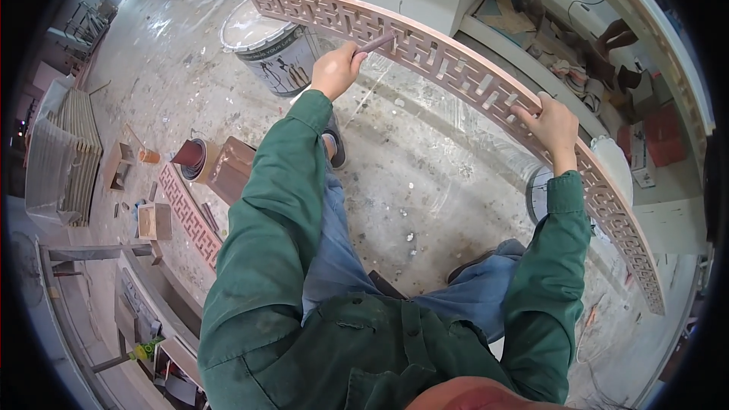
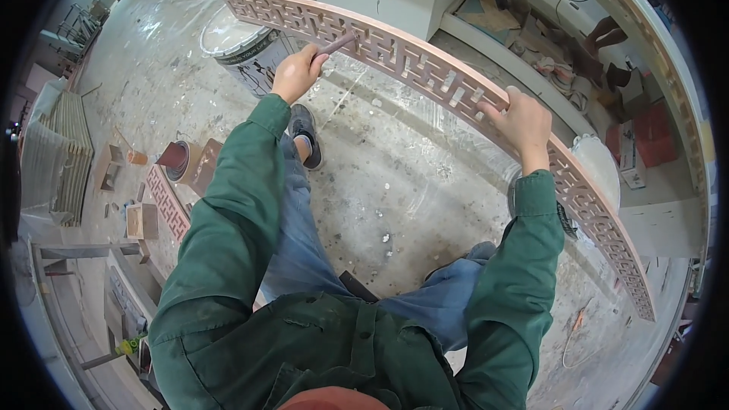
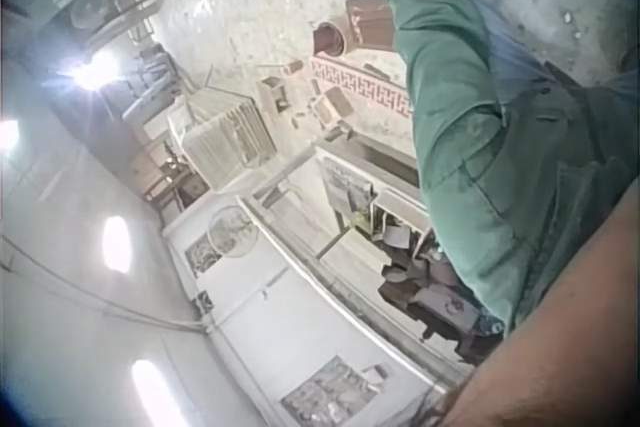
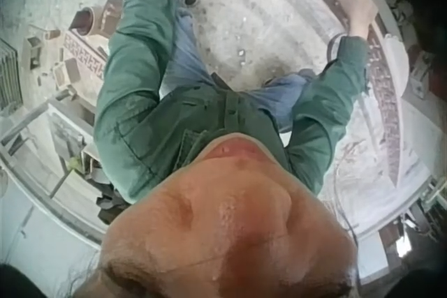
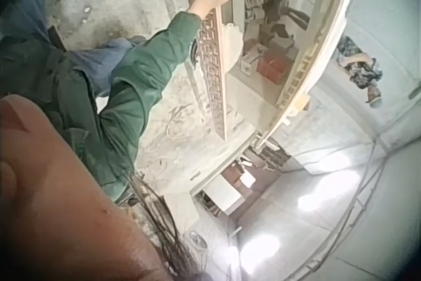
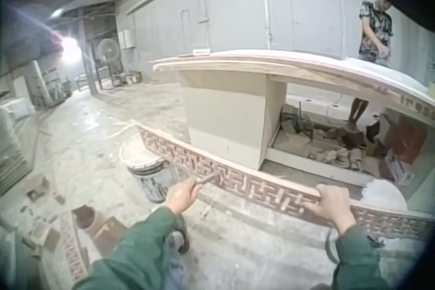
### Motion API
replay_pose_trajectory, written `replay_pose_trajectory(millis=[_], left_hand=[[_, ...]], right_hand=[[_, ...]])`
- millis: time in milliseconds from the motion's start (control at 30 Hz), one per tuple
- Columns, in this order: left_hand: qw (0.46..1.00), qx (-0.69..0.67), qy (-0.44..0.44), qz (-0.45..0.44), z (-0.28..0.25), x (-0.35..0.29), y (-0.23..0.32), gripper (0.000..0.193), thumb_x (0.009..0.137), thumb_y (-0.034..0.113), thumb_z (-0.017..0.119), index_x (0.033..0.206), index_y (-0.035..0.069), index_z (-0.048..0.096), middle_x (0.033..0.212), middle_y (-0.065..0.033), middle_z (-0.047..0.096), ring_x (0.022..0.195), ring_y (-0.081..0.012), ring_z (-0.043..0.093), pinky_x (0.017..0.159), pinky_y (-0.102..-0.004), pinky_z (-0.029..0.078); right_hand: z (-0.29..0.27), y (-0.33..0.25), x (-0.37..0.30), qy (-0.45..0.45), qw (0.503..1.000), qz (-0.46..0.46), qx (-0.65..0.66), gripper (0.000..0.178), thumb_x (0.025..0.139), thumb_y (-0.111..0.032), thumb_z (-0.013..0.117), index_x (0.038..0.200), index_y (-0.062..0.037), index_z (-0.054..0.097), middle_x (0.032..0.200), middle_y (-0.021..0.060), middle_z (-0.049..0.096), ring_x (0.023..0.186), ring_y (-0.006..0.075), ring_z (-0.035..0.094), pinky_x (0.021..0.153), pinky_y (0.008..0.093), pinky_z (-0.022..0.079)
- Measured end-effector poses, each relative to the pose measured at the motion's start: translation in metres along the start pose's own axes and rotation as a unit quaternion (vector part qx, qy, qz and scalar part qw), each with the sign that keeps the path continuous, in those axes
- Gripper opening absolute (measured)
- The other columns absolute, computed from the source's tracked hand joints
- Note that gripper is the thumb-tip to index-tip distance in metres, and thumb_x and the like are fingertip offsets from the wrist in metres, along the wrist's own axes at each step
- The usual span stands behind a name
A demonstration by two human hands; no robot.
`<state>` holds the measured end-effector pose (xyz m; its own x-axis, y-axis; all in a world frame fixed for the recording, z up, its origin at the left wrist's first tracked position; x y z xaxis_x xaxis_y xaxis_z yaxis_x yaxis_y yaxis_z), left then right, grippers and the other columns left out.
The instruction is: Sand the intricate patterns and edges of a decorative wooden trim piece using sandpaper.
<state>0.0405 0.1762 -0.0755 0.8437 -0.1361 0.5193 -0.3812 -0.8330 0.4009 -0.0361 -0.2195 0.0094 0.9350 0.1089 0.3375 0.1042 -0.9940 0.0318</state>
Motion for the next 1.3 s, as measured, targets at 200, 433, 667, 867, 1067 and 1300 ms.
replay_pose_trajectory(millis=[200, 433, 667, 867, 1067, 1300], left_hand=[[0.999, 0.026, 0.034, 0.009, 0.024, -0.010, -0.013, 0.024, 0.093, 0.032, 0.053, 0.091, 0.009, 0.057, 0.074, -0.0171, 0.063, 0.069, -0.0391, 0.061, 0.060, -0.0490, 0.047], [0.993, 0.099, 0.026, 0.055, 0.037, -0.015, 0.003, 0.023, 0.093, 0.027, 0.052, 0.082, 0.007, 0.051, 0.061, -0.0170, 0.059, 0.056, -0.0382, 0.059, 0.051, -0.0486, 0.046], [0.985, 0.144, 0.035, 0.092, 0.023, -0.003, 0.023, 0.018, 0.090, 0.022, 0.053, 0.081, 0.006, 0.052, 0.058, -0.0139, 0.061, 0.053, -0.0325, 0.062, 0.047, -0.0434, 0.048], [0.987, 0.148, -0.011, 0.063, 0.066, -0.011, 0.007, 0.015, 0.089, 0.018, 0.050, 0.083, 0.005, 0.054, 0.063, -0.0164, 0.063, 0.057, -0.0365, 0.063, 0.052, -0.0463, 0.050], [0.993, 0.105, 0.057, 0.021, 0.030, 0.016, 0.041, 0.020, 0.090, 0.024, 0.053, 0.080, 0.007, 0.058, 0.064, -0.0180, 0.062, 0.061, -0.0378, 0.062, 0.055, -0.0484, 0.049], [0.995, 0.098, -0.023, -0.024, 0.057, 0.005, 0.020, 0.023, 0.088, 0.024, 0.051, 0.083, 0.006, 0.064, 0.076, -0.0187, 0.066, 0.069, -0.0378, 0.065, 0.061, -0.0506, 0.050]], right_hand=[[-0.002, -0.003, 0.001, -0.003, 1.000, 0.001, 0.000, 0.053, 0.073, -0.059, 0.067, 0.071, -0.0073, 0.057, 0.066, 0.0087, 0.065, 0.065, 0.0303, 0.064, 0.057, 0.0399, 0.048], [-0.001, -0.002, 0.001, 0.004, 1.000, 0.002, 0.009, 0.053, 0.072, -0.059, 0.068, 0.071, -0.0073, 0.057, 0.067, 0.0080, 0.066, 0.065, 0.0296, 0.064, 0.056, 0.0395, 0.048], [-0.002, 0.003, 0.001, 0.014, 1.000, 0.000, 0.002, 0.053, 0.073, -0.059, 0.068, 0.071, -0.0071, 0.058, 0.067, 0.0074, 0.066, 0.065, 0.0290, 0.064, 0.056, 0.0397, 0.048], [0.003, -0.004, 0.002, 0.018, 1.000, -0.010, -0.010, 0.052, 0.073, -0.059, 0.067, 0.071, -0.0080, 0.057, 0.065, 0.0073, 0.065, 0.064, 0.0292, 0.064, 0.055, 0.0394, 0.048], [-0.002, 0.001, -0.003, 0.027, 1.000, -0.010, -0.004, 0.051, 0.073, -0.058, 0.068, 0.069, -0.0083, 0.057, 0.064, 0.0075, 0.064, 0.063, 0.0292, 0.064, 0.054, 0.0393, 0.048], [0.009, 0.004, 0.003, 0.030, 0.999, -0.025, -0.003, 0.051, 0.072, -0.058, 0.069, 0.071, -0.0079, 0.059, 0.063, 0.0077, 0.064, 0.063, 0.0296, 0.064, 0.054, 0.0392, 0.048]])
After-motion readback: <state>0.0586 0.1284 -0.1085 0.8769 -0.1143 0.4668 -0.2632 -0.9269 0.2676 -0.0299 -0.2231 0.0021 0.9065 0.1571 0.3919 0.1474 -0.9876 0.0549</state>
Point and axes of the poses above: each hand's wrist, its own x-axis towards the middle knuckle, its own z-axis out of the palm, y = z × x, the point moved 3 cm from there along x, towards the middle knuckle
